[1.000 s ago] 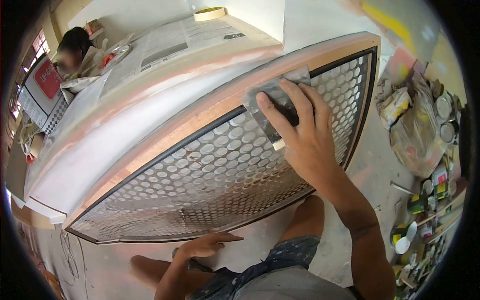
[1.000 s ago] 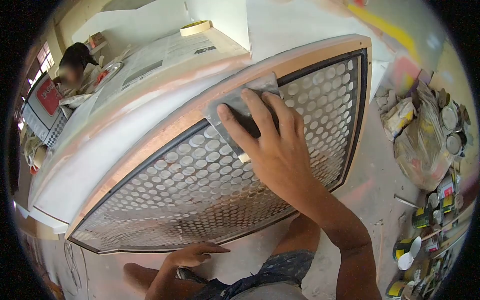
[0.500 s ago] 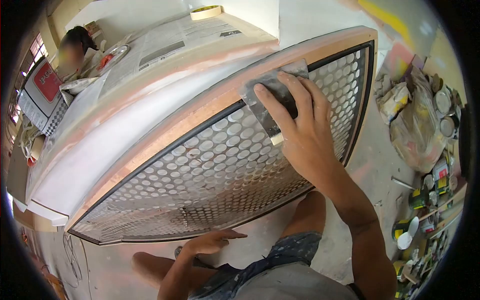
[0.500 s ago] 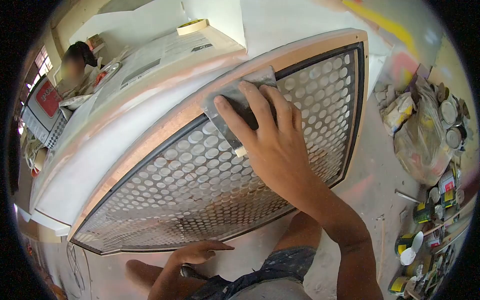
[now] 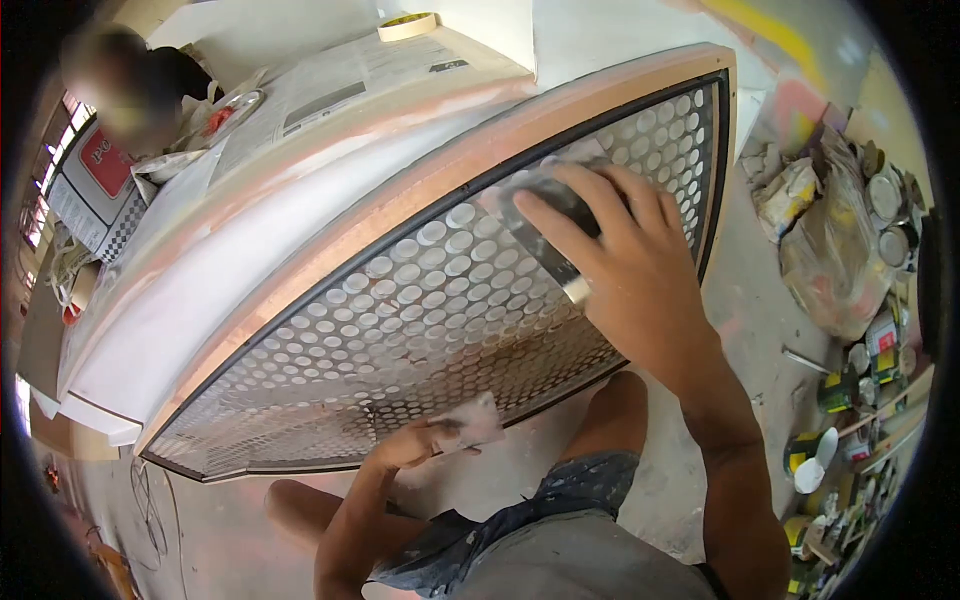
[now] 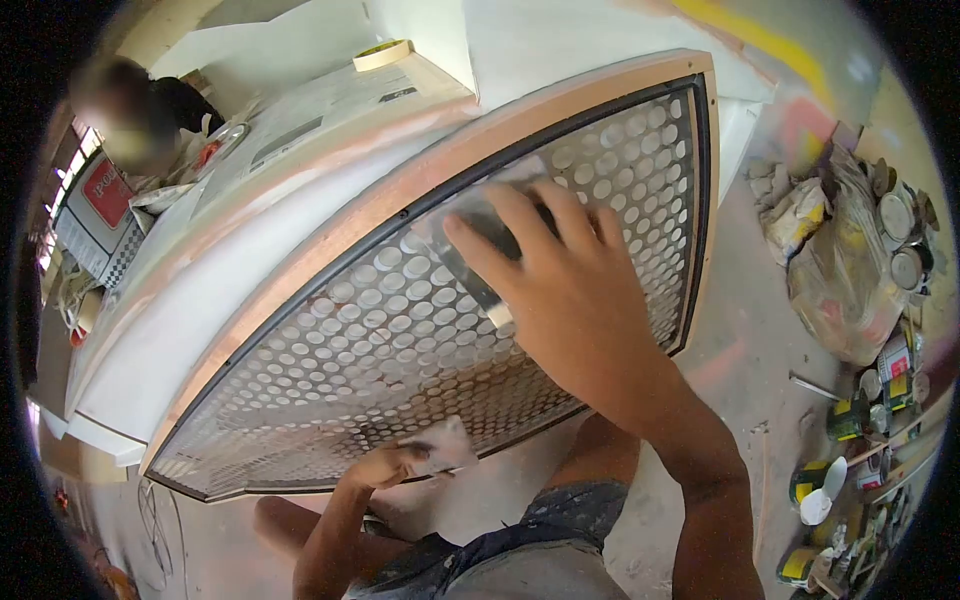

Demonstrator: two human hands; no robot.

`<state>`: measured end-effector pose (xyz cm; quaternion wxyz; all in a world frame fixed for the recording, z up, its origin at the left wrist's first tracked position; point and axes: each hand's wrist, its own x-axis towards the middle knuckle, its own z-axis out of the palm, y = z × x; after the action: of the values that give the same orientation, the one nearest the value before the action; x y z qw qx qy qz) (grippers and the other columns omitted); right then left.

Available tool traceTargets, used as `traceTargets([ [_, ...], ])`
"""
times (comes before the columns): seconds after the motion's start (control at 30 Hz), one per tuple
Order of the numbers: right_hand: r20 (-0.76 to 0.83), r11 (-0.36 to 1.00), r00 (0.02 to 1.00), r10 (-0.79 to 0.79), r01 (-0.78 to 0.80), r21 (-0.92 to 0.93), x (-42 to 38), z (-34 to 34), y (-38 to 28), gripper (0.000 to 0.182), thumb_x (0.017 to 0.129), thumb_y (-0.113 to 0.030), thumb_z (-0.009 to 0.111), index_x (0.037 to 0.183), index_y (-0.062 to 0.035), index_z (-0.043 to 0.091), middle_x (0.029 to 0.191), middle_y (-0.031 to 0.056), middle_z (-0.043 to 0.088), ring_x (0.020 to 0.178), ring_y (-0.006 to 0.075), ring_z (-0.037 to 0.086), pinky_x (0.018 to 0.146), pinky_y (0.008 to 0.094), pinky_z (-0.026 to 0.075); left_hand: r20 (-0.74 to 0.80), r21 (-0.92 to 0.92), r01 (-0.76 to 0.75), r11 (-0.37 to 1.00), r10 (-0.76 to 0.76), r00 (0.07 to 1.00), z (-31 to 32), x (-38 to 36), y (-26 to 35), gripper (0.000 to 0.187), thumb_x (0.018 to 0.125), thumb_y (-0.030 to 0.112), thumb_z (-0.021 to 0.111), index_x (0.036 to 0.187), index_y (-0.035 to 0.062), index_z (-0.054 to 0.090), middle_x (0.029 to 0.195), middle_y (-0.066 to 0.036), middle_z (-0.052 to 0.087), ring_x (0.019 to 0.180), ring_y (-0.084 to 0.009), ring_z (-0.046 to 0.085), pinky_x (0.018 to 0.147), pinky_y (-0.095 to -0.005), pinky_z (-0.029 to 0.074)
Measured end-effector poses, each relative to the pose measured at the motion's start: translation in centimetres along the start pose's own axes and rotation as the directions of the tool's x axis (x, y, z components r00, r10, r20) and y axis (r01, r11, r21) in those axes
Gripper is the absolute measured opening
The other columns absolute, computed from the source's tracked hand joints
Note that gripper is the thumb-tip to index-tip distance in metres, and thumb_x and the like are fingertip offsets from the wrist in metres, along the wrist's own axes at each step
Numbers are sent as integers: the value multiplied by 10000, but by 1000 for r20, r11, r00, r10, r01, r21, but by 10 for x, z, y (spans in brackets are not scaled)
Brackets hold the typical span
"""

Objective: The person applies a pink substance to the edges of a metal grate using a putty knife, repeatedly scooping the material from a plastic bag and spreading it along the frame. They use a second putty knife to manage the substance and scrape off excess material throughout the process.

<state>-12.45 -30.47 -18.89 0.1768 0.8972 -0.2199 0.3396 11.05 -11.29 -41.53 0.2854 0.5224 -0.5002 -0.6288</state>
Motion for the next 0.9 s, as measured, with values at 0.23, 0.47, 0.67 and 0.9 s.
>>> traceTargets([
  [0.23,78,741,993,-84,10,672,-56,-24,-4,541,748,-57,719,1274,-156,643,1337,121,526,1256,355,474,1041,473,387,-316,-889,-340,308,127,940,65,17,46,561,985,445,521,1366,35,490,1214,-140,644,1109,-300,635,975,-493,502],
  [0.47,390,767,894,-222,-87,636,-117,27,-13,535,816,-105,714,1336,-145,595,1402,170,445,1351,392,381,1130,505,307,-438,-882,-472,22,334,835,114,19,103,478,998,458,498,1204,29,549,993,-130,647,813,-222,659,696,-365,565],
  [0.67,657,-585,507,557,-322,744,-142,25,3,533,880,-70,665,1386,-121,504,1231,179,603,1154,332,593,986,463,495,-774,-39,-879,475,542,327,111,39,129,585,934,441,625,1278,-15,498,1275,-200,539,1187,-310,539,998,-433,452],
  [0.9,637,-679,724,264,-330,656,-147,-21,10,694,708,59,806,1330,-58,520,1254,190,602,1025,281,666,820,381,557,-151,620,-696,363,925,348,93,65,166,713,707,-130,561,1355,167,554,1415,-229,461,1339,-470,442,1083,-570,374],
])
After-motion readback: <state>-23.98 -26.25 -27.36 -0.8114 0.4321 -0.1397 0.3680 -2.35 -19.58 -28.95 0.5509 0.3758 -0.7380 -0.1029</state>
